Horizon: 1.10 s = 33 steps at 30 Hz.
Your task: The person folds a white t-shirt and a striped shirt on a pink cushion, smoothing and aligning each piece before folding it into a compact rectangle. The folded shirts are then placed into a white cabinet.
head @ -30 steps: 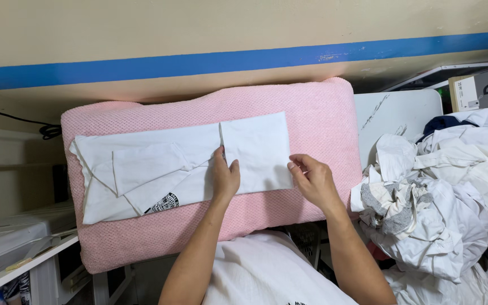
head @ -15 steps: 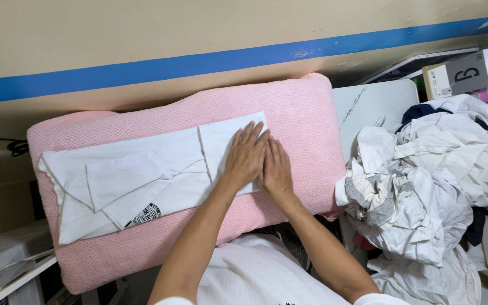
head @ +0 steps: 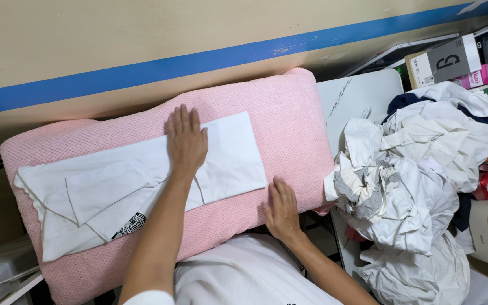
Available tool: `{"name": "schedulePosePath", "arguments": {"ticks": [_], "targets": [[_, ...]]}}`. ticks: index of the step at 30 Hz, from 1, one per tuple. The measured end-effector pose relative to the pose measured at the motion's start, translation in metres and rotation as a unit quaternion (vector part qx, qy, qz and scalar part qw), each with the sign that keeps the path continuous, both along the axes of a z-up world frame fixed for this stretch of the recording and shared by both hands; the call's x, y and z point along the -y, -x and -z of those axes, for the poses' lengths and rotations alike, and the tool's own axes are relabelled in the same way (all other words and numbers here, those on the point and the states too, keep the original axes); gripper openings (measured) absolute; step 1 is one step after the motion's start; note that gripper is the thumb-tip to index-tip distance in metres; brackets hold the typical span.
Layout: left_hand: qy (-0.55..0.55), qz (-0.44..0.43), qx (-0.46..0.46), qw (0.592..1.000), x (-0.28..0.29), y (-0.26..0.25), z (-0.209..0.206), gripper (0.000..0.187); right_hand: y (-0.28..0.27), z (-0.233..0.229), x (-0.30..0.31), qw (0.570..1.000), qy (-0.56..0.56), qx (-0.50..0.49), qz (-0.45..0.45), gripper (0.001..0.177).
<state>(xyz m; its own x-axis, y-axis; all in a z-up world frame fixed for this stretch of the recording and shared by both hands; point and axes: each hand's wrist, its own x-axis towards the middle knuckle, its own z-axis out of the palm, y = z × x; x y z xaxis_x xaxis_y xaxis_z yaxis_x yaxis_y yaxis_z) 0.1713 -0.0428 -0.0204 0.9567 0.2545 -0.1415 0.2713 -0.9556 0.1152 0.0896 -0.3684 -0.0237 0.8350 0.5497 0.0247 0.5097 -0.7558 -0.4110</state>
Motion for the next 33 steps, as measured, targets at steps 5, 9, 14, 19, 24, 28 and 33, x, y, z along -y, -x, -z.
{"name": "schedulePosePath", "arguments": {"ticks": [5,9,14,19,24,28,33], "targets": [[0.063,0.049,0.030,0.996,0.040,0.087,0.006,0.065,-0.054,-0.014,-0.046,0.966,-0.163,-0.128,0.154,0.059],[-0.009,-0.003,0.032,0.999,0.061,0.115,0.026,0.060,-0.105,-0.034,-0.098,0.956,-0.076,-0.236,0.159,0.045],[0.302,-0.185,0.172,0.919,0.082,0.114,0.019,0.054,-0.098,-0.091,-0.132,0.939,-0.137,-0.297,0.103,0.030],[0.710,-0.323,0.225,0.583,0.032,0.116,-0.026,0.069,-0.036,-0.136,-0.187,0.926,-0.221,-0.304,-0.004,0.030],[0.819,-0.413,0.184,0.353,-0.035,0.175,-0.064,0.079,0.023,-0.139,-0.251,0.921,-0.210,-0.272,-0.182,0.031],[0.843,-0.354,0.259,0.311,-0.078,0.198,-0.054,0.079,0.026,-0.119,-0.287,0.953,-0.125,0.020,-0.274,0.037],[0.876,-0.263,0.323,0.243,-0.135,0.219,-0.024,0.082,0.050,-0.089,-0.333,0.967,-0.084,0.023,-0.240,0.058]]}}
